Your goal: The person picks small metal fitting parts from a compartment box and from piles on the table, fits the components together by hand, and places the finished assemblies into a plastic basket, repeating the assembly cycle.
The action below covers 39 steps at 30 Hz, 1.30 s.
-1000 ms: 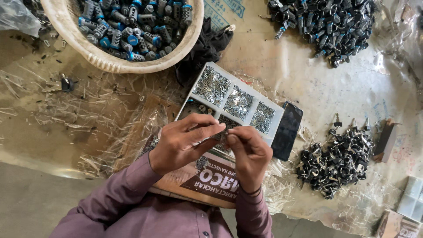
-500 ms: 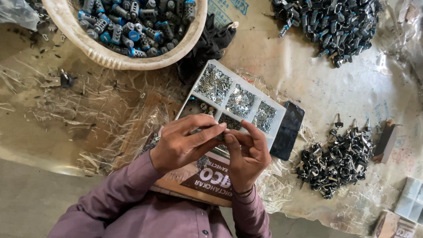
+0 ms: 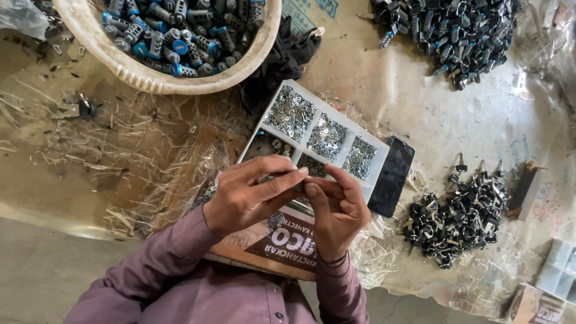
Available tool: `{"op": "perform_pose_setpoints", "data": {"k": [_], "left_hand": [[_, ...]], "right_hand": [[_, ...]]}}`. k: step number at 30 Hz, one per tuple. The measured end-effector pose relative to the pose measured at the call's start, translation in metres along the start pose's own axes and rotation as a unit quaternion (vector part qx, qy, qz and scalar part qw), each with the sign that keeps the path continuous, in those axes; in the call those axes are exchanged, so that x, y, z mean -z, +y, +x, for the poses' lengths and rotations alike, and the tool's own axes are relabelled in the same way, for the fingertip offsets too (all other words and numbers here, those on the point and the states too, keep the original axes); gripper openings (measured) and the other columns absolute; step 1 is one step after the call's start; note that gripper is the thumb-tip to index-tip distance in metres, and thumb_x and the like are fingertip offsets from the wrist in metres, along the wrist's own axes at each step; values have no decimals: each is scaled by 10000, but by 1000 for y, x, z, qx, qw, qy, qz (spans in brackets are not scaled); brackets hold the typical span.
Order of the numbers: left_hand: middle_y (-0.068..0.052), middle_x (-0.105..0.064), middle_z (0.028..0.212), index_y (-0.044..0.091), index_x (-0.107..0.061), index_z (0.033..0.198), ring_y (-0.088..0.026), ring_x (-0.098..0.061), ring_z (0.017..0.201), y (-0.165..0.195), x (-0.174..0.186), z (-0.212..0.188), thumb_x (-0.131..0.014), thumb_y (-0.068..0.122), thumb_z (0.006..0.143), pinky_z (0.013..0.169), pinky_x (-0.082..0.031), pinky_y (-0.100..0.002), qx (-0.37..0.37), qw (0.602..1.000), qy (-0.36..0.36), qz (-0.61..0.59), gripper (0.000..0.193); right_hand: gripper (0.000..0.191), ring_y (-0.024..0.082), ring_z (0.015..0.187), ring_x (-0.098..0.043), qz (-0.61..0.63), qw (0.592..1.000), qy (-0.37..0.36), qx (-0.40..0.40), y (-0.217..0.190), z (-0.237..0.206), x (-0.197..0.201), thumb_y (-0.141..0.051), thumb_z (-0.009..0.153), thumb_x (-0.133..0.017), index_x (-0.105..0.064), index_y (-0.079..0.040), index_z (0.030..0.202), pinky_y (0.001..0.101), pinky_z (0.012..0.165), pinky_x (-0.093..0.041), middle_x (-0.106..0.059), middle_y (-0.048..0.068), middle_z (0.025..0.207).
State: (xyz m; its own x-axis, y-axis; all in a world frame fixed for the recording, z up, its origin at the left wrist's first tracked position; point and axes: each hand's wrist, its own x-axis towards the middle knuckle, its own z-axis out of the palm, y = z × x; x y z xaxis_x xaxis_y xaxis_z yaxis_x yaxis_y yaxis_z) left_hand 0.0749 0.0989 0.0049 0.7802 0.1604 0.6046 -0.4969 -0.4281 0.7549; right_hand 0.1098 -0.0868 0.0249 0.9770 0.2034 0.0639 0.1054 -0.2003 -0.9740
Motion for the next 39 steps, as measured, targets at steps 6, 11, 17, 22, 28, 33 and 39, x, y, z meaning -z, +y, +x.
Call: {"op": "perform_pose_setpoints", "data": {"k": [6,11,17,22,28,33,39], "left_hand": [[-42,-681,1131,126,-691,1304,-191,-739,959,-1,0,-1,-868,128,878,770,-621,-290,9,1000,-2,-7,461],[-38,-685,1138,124,-690,1306,-192,-740,965,-1,0,-2,-864,120,887,766,-613,-297,8,1000,-6,0,454],[-44,-681,1140,110,-690,1291,-206,-738,981,0,1,-1,-860,134,879,790,-616,-310,1,1000,-6,-2,446],[-45,-689,1122,106,-702,1265,-193,-741,932,1,0,1,-865,139,884,749,-609,-300,3,1000,-6,3,415],[-45,-688,1110,111,-716,1238,-203,-727,920,2,2,2,-872,166,871,741,-592,-323,29,999,-9,14,402],[-58,-687,1138,110,-708,1245,-236,-720,998,2,-2,3,-854,160,872,801,-596,-344,29,999,-19,15,403],[-59,-694,1135,104,-713,1226,-235,-716,1000,1,1,4,-848,169,883,813,-595,-354,34,999,-27,10,374]], "right_hand": [[372,157,941,-757,23,1000,-8,-13,-2,1,1,49,949,-714,-596,69,1301,272,844,-626,-778,167,1019],[353,153,955,-745,43,999,3,-20,2,0,-1,62,937,-731,-603,61,1266,266,847,-607,-769,157,1029],[320,161,937,-754,82,995,-24,-50,11,2,6,74,900,-754,-623,43,1191,292,851,-634,-757,147,1013],[252,136,918,-744,82,996,-18,-25,7,7,7,41,934,-746,-650,26,1166,260,825,-614,-766,114,1017],[193,151,843,-630,-340,925,13,171,-16,30,14,-91,879,-827,-749,-58,1052,300,750,-520,-668,33,908],[133,216,786,-607,-555,813,-126,121,-20,41,12,-167,803,-844,-783,-80,883,356,626,-483,-622,62,836],[98,111,715,-574,-430,884,-40,177,-22,38,15,-130,915,-818,-774,-48,945,268,623,-483,-634,11,868]]}}
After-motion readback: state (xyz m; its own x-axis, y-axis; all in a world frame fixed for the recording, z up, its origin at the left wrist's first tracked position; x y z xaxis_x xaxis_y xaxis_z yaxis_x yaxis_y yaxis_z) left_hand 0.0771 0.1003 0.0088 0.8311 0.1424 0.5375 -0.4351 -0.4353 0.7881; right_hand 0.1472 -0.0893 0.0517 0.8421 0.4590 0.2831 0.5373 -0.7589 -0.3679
